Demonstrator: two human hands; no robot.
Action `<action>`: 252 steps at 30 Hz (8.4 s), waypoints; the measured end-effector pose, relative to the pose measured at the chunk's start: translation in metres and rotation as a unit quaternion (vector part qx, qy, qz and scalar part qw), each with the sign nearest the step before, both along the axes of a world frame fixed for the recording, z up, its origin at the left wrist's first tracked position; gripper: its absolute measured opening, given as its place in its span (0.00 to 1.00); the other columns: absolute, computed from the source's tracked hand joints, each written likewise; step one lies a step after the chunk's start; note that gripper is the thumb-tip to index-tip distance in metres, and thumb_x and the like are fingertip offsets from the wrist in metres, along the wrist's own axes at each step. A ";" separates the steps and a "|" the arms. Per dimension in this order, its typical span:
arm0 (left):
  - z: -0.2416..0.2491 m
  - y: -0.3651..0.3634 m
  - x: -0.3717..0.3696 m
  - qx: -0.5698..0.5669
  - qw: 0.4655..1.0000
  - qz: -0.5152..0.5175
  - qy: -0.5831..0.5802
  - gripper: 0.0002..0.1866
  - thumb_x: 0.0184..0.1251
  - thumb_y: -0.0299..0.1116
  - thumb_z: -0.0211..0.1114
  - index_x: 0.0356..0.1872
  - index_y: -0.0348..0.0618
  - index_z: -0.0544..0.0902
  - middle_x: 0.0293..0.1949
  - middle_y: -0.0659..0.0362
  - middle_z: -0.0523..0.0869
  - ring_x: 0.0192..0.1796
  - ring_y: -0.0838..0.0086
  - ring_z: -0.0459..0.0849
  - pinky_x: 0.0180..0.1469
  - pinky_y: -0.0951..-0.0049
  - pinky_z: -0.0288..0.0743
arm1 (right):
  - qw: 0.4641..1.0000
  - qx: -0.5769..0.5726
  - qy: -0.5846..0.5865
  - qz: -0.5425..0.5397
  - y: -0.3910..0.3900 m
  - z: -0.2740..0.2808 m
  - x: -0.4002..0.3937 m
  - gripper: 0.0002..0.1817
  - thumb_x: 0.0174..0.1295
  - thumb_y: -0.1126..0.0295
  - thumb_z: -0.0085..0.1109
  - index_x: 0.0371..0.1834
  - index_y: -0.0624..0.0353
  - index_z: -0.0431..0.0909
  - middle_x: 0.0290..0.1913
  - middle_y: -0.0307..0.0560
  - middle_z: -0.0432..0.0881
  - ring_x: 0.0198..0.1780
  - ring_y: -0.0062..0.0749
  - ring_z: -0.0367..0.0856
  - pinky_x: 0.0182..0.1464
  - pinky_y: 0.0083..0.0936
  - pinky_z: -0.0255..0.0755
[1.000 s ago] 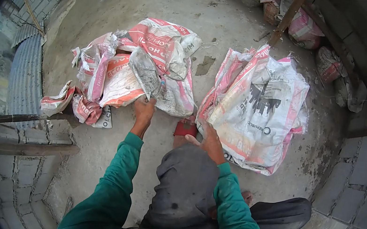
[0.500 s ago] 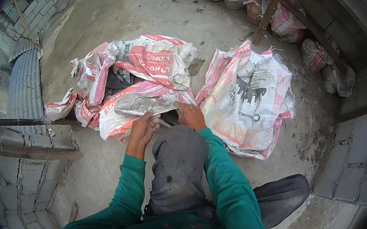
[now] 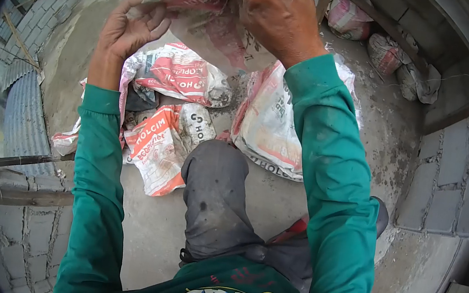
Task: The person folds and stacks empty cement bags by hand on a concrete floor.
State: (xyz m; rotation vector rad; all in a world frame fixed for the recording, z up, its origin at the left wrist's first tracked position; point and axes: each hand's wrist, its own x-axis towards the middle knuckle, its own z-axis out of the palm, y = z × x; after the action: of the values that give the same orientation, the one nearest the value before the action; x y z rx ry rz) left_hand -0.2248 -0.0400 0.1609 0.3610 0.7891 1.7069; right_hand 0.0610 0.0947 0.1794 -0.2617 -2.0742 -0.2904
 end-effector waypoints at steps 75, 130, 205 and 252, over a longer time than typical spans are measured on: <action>-0.287 0.076 0.164 -0.061 0.583 -0.191 0.788 0.50 0.54 0.61 0.78 0.73 0.39 0.72 0.76 0.35 0.65 0.78 0.42 0.64 0.74 0.43 0.64 | 0.316 -0.861 0.386 -0.098 -0.113 -0.342 0.246 0.26 0.74 0.59 0.54 0.68 0.64 0.70 0.63 0.57 0.80 0.53 0.52 0.86 0.50 0.52 0.84; 0.036 -0.022 0.174 0.186 0.914 0.264 0.247 0.10 0.74 0.27 0.64 0.49 0.29 0.83 0.48 0.49 0.88 0.48 0.61 0.90 0.55 0.53 0.86 | 0.899 -0.436 -0.003 -0.034 -0.093 -0.174 0.032 0.19 0.68 0.63 0.64 0.57 0.63 0.79 0.43 0.59 0.85 0.47 0.56 0.83 0.49 0.47 0.74; -0.429 -0.118 0.157 -0.207 0.716 0.107 0.658 0.10 0.64 0.28 0.69 0.42 0.36 0.82 0.40 0.47 0.82 0.45 0.47 0.81 0.46 0.50 0.76 | 0.707 -0.644 -0.254 -0.144 -0.097 -0.387 -0.076 0.54 0.60 0.53 0.70 0.79 0.75 0.48 0.62 0.75 0.79 0.65 0.65 0.78 0.66 0.46 0.70; -0.247 -0.154 -0.015 -0.284 0.797 0.329 0.419 0.12 0.71 0.35 0.70 0.44 0.35 0.85 0.35 0.61 0.85 0.36 0.76 0.79 0.40 0.70 0.72 | 0.514 -0.751 0.311 0.273 -0.048 -0.207 -0.039 0.10 0.71 0.79 0.55 0.52 0.64 0.80 0.48 0.42 0.85 0.49 0.28 0.83 0.54 0.26 0.76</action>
State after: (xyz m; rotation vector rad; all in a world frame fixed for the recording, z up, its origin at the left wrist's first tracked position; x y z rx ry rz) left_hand -0.2399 -0.1940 -0.0858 0.4490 2.2428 1.7806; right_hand 0.0224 0.0471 -0.0272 -0.5616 -0.9950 1.8346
